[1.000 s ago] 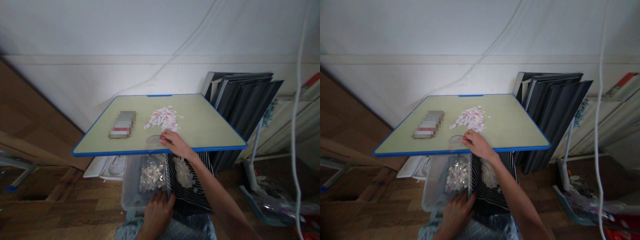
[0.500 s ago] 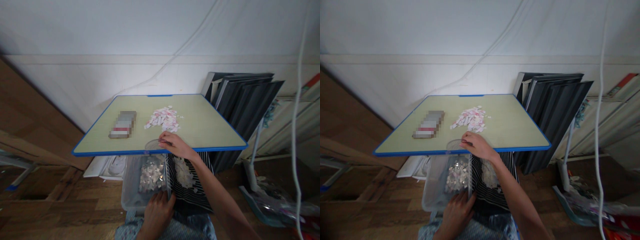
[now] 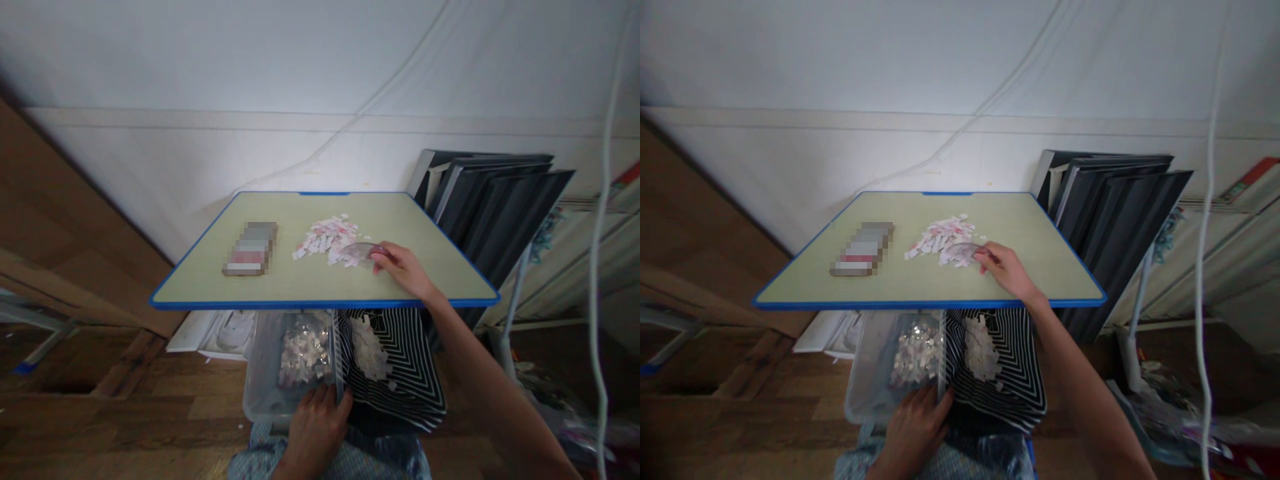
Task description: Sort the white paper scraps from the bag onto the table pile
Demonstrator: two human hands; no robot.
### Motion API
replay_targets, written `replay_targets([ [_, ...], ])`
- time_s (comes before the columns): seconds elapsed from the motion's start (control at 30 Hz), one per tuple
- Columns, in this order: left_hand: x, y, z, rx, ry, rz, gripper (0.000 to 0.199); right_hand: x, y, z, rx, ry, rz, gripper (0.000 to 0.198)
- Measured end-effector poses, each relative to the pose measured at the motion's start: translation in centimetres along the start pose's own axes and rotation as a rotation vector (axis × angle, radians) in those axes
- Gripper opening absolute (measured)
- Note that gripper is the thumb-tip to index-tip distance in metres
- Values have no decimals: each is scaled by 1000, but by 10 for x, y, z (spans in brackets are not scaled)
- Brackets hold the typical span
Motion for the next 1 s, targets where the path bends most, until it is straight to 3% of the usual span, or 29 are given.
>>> replay_targets([
  [0.17,0,-1,0,-27,-15,-4,44,32,-34,-6,171,28,-204,28],
  [0.67,0,-2,1,-5,-2,43,44,33,-31,-10,218,-8,-243,24],
  [0.83,0,-1,1,-17,0,42,44,27,-24,-9,118,-64,-200,23],
  [1.0,-1,-1,1,-16,-6,29,43,26,-25,-9,161,-80,-217,23],
])
Point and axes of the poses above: each hand's wrist, its own z-axis towards the middle knuckle, its own y-axis out of the palm, x = y × z, the point moved 5 cm from there along z, towards the middle knuckle, and after that the axes turned 5 degrees about -z, right-handed, at the moved point
